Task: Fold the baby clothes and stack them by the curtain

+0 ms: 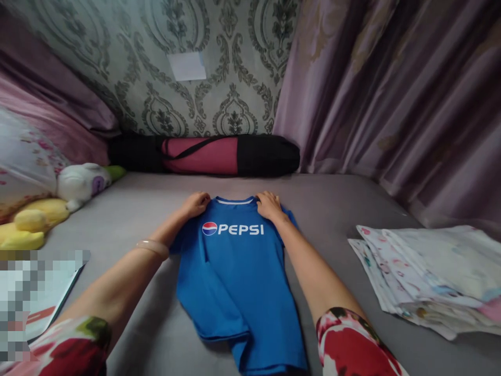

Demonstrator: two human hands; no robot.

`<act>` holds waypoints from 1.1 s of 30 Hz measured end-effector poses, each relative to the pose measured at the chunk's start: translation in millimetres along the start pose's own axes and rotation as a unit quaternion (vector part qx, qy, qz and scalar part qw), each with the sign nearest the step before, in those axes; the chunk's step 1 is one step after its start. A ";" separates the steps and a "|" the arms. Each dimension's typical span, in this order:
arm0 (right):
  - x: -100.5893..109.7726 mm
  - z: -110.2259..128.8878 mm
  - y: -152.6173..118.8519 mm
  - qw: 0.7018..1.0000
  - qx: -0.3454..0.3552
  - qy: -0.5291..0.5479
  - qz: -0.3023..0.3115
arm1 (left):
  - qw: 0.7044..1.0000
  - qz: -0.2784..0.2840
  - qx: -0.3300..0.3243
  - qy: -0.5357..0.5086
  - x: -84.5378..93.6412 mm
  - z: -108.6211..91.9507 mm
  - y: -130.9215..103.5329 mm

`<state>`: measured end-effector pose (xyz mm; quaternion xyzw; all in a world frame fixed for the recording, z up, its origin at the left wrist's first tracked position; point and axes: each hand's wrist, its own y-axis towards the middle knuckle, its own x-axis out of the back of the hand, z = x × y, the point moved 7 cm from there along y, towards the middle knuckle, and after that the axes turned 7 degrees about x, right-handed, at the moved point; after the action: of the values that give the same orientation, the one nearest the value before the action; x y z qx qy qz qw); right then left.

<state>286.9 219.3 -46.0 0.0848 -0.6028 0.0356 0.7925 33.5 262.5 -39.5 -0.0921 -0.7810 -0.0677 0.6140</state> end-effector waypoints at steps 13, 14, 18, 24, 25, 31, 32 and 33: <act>-15.9 -15.1 17.6 0.998 0.033 0.050 -0.030 | 0.994 -0.084 -0.058 -0.026 -11.7 -1.5 16.8; -14.9 -14.7 18.3 0.998 0.033 0.039 -0.037 | 0.994 -0.095 -0.060 -0.016 -8.4 -4.3 16.0; -8.1 -8.8 22.3 0.999 0.023 -0.003 -0.034 | 0.994 -0.096 -0.051 0.013 -7.7 -12.5 20.4; 26.4 -26.0 3.2 0.992 -0.056 0.100 0.062 | 0.980 -0.194 0.044 0.008 -3.0 38.6 6.3; 31.9 -35.8 -4.5 0.985 -0.086 0.129 0.080 | 0.977 -0.201 0.066 0.001 -0.7 54.4 -2.5; 42.5 -84.4 -52.2 0.937 -0.218 0.238 0.136 | 0.980 -0.076 0.145 -0.110 8.8 114.1 -61.0; 43.0 -86.5 -56.6 0.937 -0.218 0.236 0.137 | 0.978 -0.061 0.151 -0.132 12.6 113.3 -68.4; 43.6 -87.3 -59.9 0.939 -0.214 0.231 0.137 | 0.975 -0.051 0.156 -0.153 16.9 109.9 -74.4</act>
<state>391.1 173.9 -32.2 -0.1810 -0.4021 0.0330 0.8969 -91.3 215.2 -48.5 0.0350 -0.8701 0.0387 0.4901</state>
